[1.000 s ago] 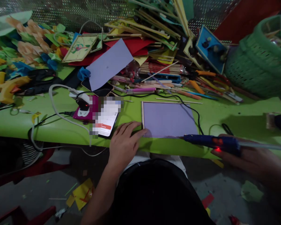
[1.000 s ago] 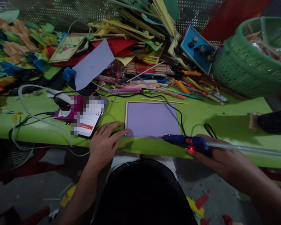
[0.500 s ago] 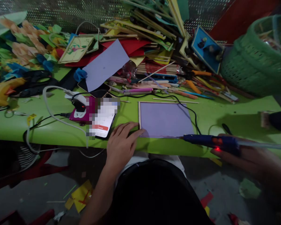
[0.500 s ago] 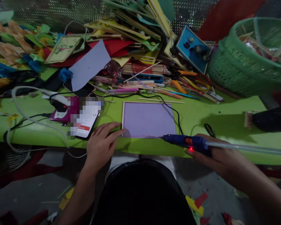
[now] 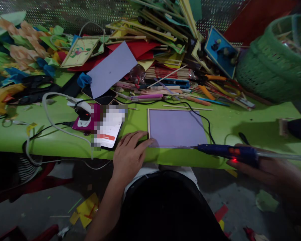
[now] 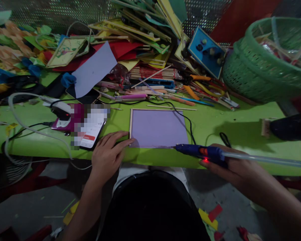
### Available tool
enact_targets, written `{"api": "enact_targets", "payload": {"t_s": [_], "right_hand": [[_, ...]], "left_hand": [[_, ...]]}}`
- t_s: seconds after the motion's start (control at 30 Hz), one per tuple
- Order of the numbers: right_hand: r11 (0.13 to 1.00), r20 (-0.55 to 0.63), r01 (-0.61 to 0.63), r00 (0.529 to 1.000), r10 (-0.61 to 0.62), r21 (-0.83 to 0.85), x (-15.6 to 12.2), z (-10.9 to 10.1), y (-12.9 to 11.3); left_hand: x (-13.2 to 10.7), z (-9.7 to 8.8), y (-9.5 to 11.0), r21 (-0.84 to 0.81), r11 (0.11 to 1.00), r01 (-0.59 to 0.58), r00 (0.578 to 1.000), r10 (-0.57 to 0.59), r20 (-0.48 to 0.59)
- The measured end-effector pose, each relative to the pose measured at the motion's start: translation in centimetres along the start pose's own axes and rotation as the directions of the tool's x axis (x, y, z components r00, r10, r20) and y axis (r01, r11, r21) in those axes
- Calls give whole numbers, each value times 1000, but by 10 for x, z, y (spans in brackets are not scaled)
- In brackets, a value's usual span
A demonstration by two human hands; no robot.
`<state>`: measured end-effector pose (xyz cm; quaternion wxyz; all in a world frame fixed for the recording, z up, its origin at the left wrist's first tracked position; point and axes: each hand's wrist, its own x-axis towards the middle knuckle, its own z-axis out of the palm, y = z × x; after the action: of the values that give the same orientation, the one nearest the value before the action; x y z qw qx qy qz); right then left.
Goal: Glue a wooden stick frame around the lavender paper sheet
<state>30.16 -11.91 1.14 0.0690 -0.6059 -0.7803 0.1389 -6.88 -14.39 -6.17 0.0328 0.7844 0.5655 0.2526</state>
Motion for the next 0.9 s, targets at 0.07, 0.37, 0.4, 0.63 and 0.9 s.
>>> {"api": "enact_targets", "payload": {"t_s": [0.07,0.37,0.4,0.63,0.9], "right_hand": [[999,23,-19,1000,18,38,1,-1,3],[998,2,-51,999,51,27,-8,-10,23],[998,8,-58,998,57,25,-8,-9,23],[996,61,-24,998,19,81,2,-6,5],[998,-13,-55,998,55,31,-9,-16,6]], "left_hand": [[0,0,0,0,1000,1,1000,-1,8],[1,-1,1,-3,1000,2,1000,-2,7],[2,-2,1,-2,1000,-1,1000,1,5],[1,0,0,8,1000,-7,1000,7,-11],[1,-1,0,10,1000,-1,1000,1,10]]}}
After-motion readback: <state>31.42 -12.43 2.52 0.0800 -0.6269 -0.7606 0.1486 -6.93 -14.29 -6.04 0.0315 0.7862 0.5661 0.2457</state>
